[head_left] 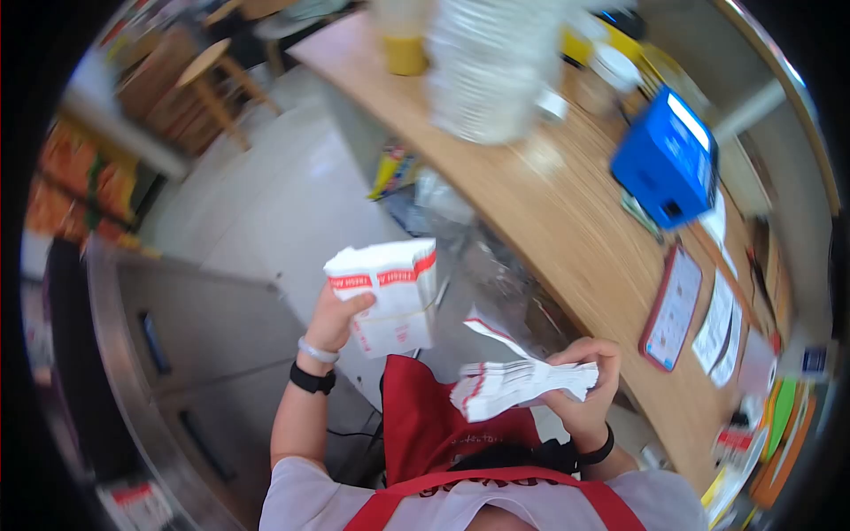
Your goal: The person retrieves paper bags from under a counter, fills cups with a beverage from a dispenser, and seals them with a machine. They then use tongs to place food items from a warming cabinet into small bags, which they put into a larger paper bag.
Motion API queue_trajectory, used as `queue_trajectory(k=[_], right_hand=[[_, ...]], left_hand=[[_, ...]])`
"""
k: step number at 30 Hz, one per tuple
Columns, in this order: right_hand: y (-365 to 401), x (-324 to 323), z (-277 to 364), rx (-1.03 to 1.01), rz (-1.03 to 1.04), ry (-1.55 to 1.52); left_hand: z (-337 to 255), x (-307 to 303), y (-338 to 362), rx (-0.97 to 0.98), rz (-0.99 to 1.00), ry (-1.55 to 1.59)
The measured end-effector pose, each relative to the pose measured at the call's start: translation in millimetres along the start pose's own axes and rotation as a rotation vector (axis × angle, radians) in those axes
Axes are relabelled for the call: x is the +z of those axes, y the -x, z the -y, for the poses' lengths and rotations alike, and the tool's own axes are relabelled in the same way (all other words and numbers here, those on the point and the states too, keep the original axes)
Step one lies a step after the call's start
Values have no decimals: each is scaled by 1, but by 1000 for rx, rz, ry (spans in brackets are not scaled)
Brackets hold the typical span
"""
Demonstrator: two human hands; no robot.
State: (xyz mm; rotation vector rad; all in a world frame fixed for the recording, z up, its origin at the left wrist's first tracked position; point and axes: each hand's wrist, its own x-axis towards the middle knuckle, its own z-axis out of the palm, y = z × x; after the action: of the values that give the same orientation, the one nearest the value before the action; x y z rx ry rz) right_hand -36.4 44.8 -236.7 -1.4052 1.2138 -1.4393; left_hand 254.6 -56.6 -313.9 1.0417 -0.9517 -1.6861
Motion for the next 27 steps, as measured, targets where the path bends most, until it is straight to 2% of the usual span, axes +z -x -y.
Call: queue_trajectory(k=[1, 3, 5, 6, 8, 9, 11, 13, 15, 16, 17, 18, 20, 21, 22, 23, 25, 27], right_hand=[[-2, 2, 7, 152, -28, -59], [-10, 8, 21, 181, 43, -110], [-20, 13, 45, 326, 178, -349], [-24, 17, 57, 322, 221, -356], [-28, 20, 74, 421, 152, -653], [-29, 20, 81, 442, 181, -709], [-39, 17, 79, 728, 26, -825], [-61, 4, 84, 872, 101, -1153], [-82, -10, 99, 777, -41, -984], [-92, -19, 96, 723, -33, -1016], [-96, -32, 89, 473, 110, -631], [-104, -46, 59, 389, 134, -553], [-113, -67, 11, 379, 148, -436], [-107, -70, 31, 178, 226, 340], [-125, -84, -17, 804, -131, -118], [-123, -118, -142, 731, -283, -365], [-114, -44, 34, 587, -669, -61], [-92, 1, 116, 330, -489, -142]], left_hand=[[-12, 4, 11, 100, -82, 237], [-45, 18, 34, 210, -130, 391], [-72, 30, 57, 302, -166, 562], [-83, 33, 71, 332, -197, 563], [-101, 46, 98, 389, -360, 693], [-114, 54, 117, 396, -370, 702], [-137, 72, 155, 396, -412, 852], [-151, 90, 189, 414, -480, 838], [-167, 110, 217, 439, -512, 854], [-175, 118, 226, 451, -521, 858], [-182, 124, 235, 455, -521, 874], [-187, 128, 248, 465, -533, 889], [-196, 138, 262, 522, -607, 909], [-200, 143, 268, 548, -641, 928], [-206, 150, 273, 558, -614, 1009], [-209, 153, 281, 594, -637, 1010], [-215, 158, 293, 618, -634, 1013], [-220, 160, 303, 675, -654, 992]])
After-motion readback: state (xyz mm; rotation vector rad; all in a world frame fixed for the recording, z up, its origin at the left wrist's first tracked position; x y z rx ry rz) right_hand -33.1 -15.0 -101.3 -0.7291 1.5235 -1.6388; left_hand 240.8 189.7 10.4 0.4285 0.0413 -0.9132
